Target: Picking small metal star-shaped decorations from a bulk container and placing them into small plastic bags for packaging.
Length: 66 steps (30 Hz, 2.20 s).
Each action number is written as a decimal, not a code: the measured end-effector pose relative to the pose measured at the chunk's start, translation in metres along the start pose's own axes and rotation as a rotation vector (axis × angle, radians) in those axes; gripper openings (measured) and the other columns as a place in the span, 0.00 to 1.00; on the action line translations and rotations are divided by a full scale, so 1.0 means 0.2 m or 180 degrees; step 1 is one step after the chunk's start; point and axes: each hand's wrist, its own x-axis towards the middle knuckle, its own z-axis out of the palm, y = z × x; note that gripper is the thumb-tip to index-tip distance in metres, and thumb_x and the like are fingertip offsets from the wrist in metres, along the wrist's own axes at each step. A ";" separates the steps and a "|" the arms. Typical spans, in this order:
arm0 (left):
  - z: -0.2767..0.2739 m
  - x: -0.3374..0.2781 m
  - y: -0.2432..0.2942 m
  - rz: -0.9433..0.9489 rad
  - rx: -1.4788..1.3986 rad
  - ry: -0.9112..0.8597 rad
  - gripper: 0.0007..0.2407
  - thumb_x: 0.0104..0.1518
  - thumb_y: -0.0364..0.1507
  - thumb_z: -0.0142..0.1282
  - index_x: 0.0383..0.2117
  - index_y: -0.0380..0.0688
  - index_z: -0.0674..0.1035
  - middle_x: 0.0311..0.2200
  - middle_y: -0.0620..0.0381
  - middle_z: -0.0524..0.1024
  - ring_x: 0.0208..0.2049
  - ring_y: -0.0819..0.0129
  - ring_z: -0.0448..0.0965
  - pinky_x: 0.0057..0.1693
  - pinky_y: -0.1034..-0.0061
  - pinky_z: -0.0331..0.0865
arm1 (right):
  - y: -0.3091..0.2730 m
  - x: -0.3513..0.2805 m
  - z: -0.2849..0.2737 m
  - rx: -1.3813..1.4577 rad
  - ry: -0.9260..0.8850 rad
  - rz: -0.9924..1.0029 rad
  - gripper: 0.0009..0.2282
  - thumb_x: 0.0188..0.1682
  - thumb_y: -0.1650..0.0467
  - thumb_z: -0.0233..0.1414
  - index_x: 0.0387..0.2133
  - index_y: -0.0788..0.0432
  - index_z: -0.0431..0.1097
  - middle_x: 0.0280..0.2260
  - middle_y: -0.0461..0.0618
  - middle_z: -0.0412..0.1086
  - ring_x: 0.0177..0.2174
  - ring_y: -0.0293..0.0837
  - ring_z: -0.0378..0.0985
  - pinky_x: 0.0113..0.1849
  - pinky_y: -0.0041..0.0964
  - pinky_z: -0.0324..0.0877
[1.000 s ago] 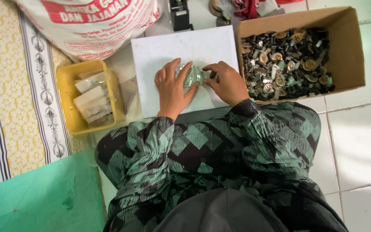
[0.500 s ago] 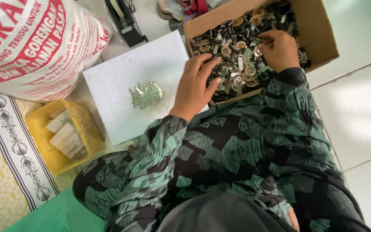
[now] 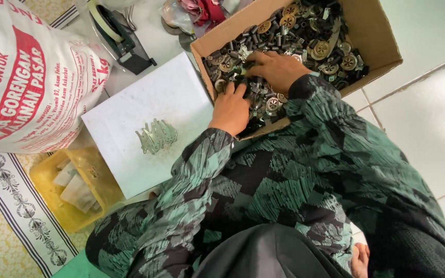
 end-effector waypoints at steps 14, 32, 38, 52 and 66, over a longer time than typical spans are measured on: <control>0.10 -0.05 -0.03 0.0440 -0.0253 0.0880 0.12 0.56 0.35 0.53 0.17 0.48 0.84 0.20 0.57 0.79 0.26 0.55 0.79 0.35 0.60 0.71 | -0.04 -0.05 -0.02 -0.0101 0.0578 -0.0092 0.19 0.47 0.74 0.57 0.53 0.47 0.74 0.57 0.49 0.68 0.54 0.55 0.69 0.50 0.60 0.73; 0.08 -0.10 -0.04 0.0418 -0.0455 0.1007 0.14 0.50 0.26 0.53 0.05 0.46 0.72 0.08 0.58 0.66 0.13 0.57 0.64 0.37 0.62 0.67 | 0.15 0.10 0.10 0.0093 0.0738 -0.0006 0.25 0.43 0.85 0.56 0.55 0.56 0.71 0.58 0.55 0.65 0.54 0.61 0.65 0.49 0.63 0.75; 0.08 -0.11 -0.05 0.0439 -0.0484 0.1108 0.13 0.49 0.26 0.55 0.06 0.44 0.74 0.08 0.56 0.67 0.14 0.56 0.66 0.36 0.61 0.68 | 0.17 0.27 0.27 -0.0608 0.1129 0.0309 0.24 0.56 0.74 0.48 0.67 0.48 0.60 0.63 0.49 0.58 0.54 0.57 0.62 0.49 0.59 0.67; 0.11 -0.10 -0.05 0.0397 -0.0491 0.1135 0.14 0.48 0.25 0.52 0.04 0.47 0.70 0.07 0.59 0.63 0.13 0.62 0.63 0.36 0.66 0.67 | 0.14 -0.06 0.04 0.0594 -0.0585 0.1828 0.21 0.49 0.80 0.49 0.45 0.39 0.81 0.49 0.47 0.77 0.45 0.58 0.79 0.36 0.58 0.80; 0.01 -0.12 -0.03 0.0494 -0.0646 0.0995 0.11 0.54 0.26 0.53 0.15 0.46 0.84 0.14 0.58 0.75 0.21 0.56 0.74 0.39 0.60 0.71 | 0.19 0.15 0.13 0.0503 0.0730 0.1921 0.40 0.42 0.59 0.66 0.68 0.37 0.51 0.66 0.69 0.42 0.60 0.78 0.47 0.54 0.85 0.56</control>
